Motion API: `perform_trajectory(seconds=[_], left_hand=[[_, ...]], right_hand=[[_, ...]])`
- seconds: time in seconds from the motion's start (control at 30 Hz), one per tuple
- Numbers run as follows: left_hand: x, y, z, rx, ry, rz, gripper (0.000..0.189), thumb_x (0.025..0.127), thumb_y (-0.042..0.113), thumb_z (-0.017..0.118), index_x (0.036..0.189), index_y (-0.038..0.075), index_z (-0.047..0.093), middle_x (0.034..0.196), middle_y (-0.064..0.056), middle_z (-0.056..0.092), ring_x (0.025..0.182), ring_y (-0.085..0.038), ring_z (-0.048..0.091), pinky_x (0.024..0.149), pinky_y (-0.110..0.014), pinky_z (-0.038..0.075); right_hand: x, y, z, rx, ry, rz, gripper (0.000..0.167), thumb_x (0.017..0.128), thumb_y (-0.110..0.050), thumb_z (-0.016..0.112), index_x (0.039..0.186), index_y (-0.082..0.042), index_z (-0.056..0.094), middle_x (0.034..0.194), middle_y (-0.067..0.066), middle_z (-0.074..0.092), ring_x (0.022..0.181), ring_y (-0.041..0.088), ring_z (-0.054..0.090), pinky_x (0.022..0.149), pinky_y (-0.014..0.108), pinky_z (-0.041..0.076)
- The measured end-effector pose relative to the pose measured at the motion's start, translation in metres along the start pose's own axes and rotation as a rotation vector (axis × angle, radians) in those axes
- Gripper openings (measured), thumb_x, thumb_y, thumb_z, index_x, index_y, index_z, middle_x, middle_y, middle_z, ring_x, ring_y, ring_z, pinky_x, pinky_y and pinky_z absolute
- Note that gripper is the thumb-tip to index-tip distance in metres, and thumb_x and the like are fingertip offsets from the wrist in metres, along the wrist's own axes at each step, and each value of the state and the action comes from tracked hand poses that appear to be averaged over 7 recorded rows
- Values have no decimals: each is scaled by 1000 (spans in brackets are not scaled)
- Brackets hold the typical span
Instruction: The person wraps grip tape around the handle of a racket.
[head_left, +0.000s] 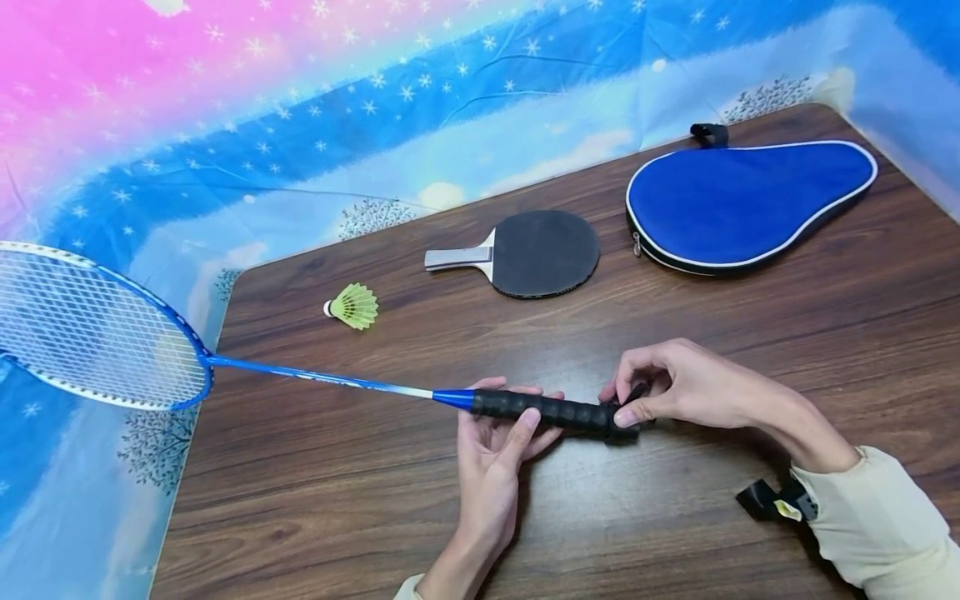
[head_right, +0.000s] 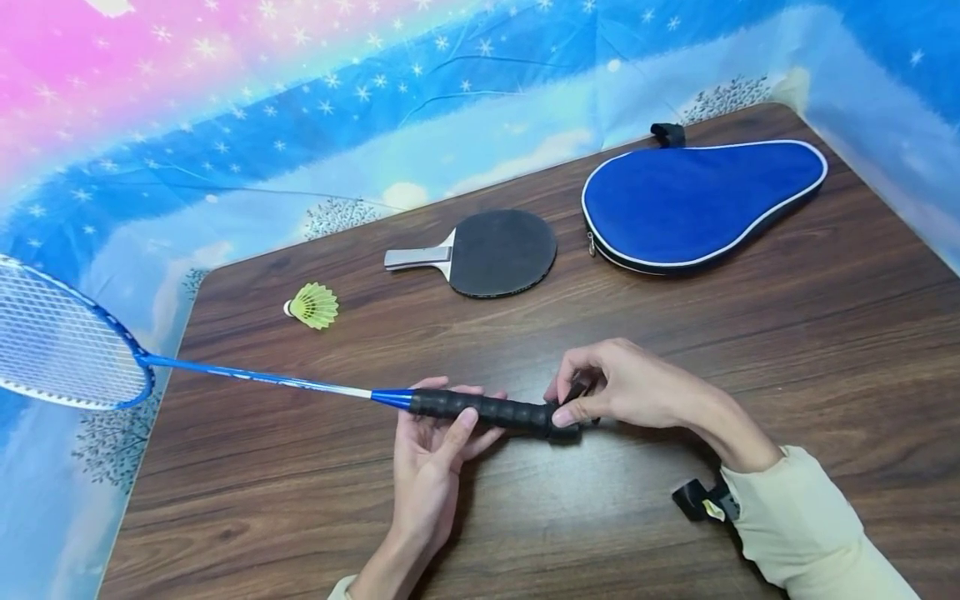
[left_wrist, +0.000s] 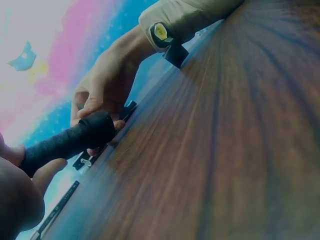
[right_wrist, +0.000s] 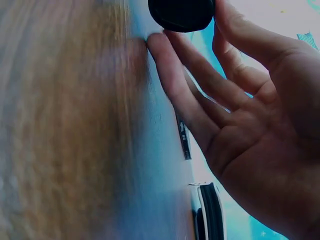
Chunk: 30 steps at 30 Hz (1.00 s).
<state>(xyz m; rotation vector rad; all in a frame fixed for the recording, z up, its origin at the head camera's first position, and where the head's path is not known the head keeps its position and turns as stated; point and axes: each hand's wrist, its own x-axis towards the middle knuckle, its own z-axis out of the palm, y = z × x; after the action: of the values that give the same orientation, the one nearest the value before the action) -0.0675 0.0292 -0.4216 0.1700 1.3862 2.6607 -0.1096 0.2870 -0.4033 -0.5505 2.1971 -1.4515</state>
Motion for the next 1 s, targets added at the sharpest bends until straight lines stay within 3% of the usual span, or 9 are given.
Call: perform_trajectory(seconds=[0.17, 0.4, 0.53, 0.73, 0.87, 1.0], left_hand=[[2, 0, 0, 3, 9, 42, 48, 95, -11, 52, 133, 0, 26, 123, -35, 52, 111, -55, 54, 86, -61, 49], [4, 3, 2, 4, 95, -35, 56, 94, -7, 58, 141, 3, 29, 140, -35, 31, 119, -48, 52, 89, -57, 50], [3, 4, 4, 15, 111, -38, 66, 94, -8, 59, 148, 12, 28, 138, -36, 35, 118, -48, 54, 88, -54, 51], [1, 2, 6, 15, 83, -4, 70, 93, -9, 60, 149, 10, 22, 139, -38, 35, 120, -49, 52, 88, -53, 52], [1, 1, 6, 28, 97, 6, 72, 92, -9, 61, 147, 8, 19, 137, -39, 35, 118, -51, 52, 88, -54, 51], [1, 1, 5, 28, 110, 26, 70, 92, -10, 61, 146, 6, 19, 136, -40, 34, 118, -52, 52, 89, -55, 51]], right_hand=[[-1, 0, 2, 28, -19, -50, 22, 83, -34, 78, 88, -23, 61, 98, -8, 71, 88, 15, 68, 73, 29, 55], [0, -2, 6, 53, -11, -51, 37, 78, -34, 83, 95, -18, 54, 91, -4, 70, 71, 17, 65, 62, 31, 55], [1, -2, 9, 16, 5, -15, 47, 72, -38, 88, 97, -19, 52, 85, -5, 68, 66, 16, 61, 56, 29, 52], [1, -2, 12, -39, 14, -3, 51, 67, -40, 90, 97, -23, 51, 77, -5, 63, 59, 13, 55, 48, 28, 45], [1, -3, 13, -56, 16, -6, 50, 68, -41, 90, 96, -24, 52, 71, -3, 60, 55, 12, 52, 46, 28, 42], [1, -3, 10, -15, 14, -7, 44, 72, -39, 88, 97, -23, 55, 75, -1, 63, 59, 15, 55, 49, 28, 45]])
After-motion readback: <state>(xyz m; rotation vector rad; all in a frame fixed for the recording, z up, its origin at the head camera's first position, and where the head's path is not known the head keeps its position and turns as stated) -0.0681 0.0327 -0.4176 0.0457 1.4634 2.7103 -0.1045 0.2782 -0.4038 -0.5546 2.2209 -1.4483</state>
